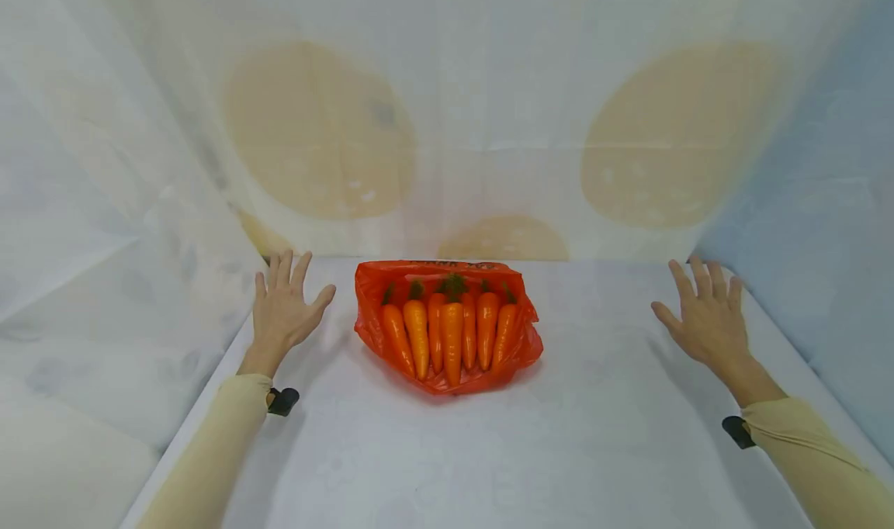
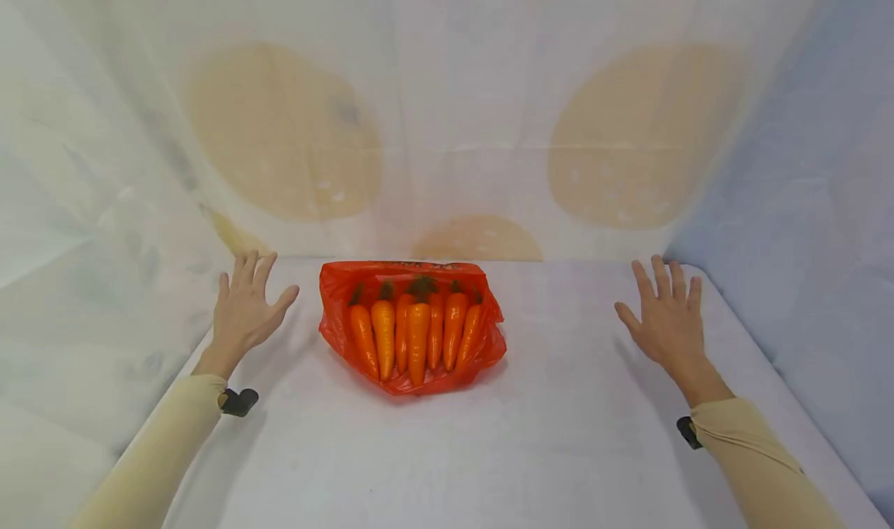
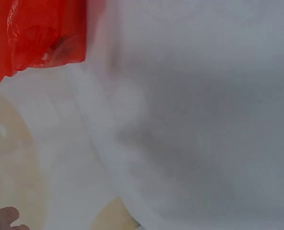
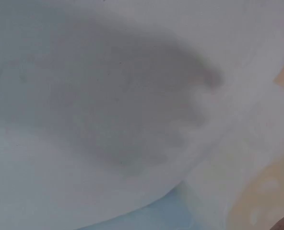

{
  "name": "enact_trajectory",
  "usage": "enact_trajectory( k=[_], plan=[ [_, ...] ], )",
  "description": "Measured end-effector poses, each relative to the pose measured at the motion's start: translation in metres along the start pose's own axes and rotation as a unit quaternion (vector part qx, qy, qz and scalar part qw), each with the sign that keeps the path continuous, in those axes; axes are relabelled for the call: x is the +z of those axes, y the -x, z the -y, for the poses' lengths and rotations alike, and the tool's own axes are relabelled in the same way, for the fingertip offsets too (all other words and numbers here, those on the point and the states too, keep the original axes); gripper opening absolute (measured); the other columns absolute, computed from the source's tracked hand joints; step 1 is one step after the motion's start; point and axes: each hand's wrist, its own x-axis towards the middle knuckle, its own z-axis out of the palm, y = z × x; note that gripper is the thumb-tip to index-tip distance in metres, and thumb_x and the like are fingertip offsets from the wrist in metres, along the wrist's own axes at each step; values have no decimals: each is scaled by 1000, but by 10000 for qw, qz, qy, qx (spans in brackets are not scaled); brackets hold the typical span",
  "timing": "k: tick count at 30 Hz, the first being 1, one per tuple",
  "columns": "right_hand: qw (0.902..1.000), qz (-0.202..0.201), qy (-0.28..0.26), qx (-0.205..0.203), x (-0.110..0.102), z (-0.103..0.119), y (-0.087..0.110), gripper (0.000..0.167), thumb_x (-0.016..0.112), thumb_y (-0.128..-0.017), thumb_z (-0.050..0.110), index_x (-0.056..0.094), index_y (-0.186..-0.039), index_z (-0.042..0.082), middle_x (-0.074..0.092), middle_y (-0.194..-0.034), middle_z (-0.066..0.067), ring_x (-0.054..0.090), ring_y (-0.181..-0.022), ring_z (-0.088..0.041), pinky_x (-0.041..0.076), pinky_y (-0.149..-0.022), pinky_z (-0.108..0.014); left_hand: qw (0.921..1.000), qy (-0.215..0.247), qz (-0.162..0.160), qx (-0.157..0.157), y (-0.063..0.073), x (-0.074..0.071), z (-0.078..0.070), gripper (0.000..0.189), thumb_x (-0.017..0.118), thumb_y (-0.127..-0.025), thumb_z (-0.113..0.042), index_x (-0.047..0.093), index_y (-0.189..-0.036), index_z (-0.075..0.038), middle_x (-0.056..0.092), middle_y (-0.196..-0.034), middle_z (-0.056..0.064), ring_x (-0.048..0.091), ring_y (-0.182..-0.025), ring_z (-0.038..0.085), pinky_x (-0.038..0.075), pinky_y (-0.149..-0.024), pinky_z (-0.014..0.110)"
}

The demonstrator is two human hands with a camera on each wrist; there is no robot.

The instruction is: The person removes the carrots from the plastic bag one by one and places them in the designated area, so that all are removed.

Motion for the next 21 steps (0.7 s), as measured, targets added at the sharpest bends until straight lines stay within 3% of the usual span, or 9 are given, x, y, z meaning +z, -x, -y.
enact_trajectory(
  k=[7,15,21],
  plan=[
    [9980,-519,9,-357,2,5,-4,86,71,-85,28,26,-153,2,22,-154,-33,21,-138,-55,5,-113,-72,9982,580,-84,-154,6,8,0,77,45,-96,-59,30,-155,-12,18,-162,21,8,-151,38,7,-118,63],
    [9955,-785,-238,-474,-2,17,-9,82,79,-78,20,37,-145,-4,37,-142,-37,35,-128,-55,17,-112,-70,9929,1089,272,-398,10,13,-8,78,44,-97,-58,25,-157,-13,14,-163,21,7,-150,42,12,-118,64],
    [9947,-785,-610,-278,-6,26,-10,75,79,-80,16,41,-141,-7,41,-136,-38,38,-127,-53,14,-116,-65,9873,1408,440,-589,13,18,-13,80,42,-96,-63,21,-158,-17,12,-165,17,8,-151,40,19,-111,72]
  ],
)
